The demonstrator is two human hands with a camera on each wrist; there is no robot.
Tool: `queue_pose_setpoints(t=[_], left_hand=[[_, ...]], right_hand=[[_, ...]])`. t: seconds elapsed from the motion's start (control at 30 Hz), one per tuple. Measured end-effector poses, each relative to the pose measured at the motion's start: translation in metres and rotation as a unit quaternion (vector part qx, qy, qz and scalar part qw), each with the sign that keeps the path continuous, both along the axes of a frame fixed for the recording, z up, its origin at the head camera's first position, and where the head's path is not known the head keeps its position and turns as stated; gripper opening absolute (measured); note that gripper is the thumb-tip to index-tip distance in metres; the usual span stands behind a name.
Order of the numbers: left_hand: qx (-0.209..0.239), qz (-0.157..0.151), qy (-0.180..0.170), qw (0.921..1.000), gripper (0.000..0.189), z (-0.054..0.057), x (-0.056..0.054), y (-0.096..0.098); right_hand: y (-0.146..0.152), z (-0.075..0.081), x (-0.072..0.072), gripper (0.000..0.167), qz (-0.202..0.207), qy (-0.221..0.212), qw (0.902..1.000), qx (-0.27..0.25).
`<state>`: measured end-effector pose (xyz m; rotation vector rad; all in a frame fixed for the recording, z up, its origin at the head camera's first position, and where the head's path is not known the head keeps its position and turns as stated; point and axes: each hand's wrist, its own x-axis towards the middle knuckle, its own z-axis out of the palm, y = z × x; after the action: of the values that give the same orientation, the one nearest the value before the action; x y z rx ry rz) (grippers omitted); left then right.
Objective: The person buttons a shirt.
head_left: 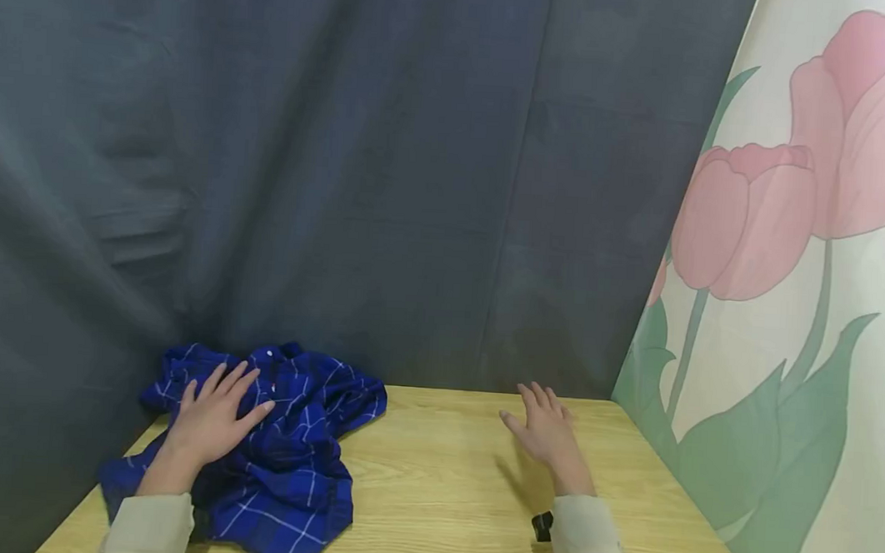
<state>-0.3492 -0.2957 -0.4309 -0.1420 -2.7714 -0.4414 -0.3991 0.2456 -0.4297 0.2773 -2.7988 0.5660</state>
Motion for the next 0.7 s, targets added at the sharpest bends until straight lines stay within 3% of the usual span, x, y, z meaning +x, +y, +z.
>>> queue_pose_setpoints(t=[0.17,0.3,0.43,0.57,0.7], left_hand=[[0.073,0.036,0.002,0.9967,0.099,0.005,0.004,-0.022],[0.109,0.075,-0.049,0.9900,0.114,0.006,0.008,-0.048],[0.127,0.071,-0.110,0.9832,0.123,0.005,0.005,-0.056],[0.130,0.055,-0.152,0.9782,0.128,-0.003,0.002,-0.052],[0.133,0.051,-0.169,0.9752,0.128,-0.009,0.003,-0.049]], right_hand=[[-0.054,0.013,0.000,0.075,0.040,0.002,0.9985,-0.039],[-0.121,0.028,-0.009,0.075,0.087,-0.016,0.9960,-0.011],[-0.188,0.037,-0.021,0.072,0.138,-0.042,0.9890,0.034],[-0.241,0.024,-0.021,0.073,0.162,-0.087,0.9800,0.075],[-0.278,0.002,-0.016,0.075,0.166,-0.130,0.9724,0.100]])
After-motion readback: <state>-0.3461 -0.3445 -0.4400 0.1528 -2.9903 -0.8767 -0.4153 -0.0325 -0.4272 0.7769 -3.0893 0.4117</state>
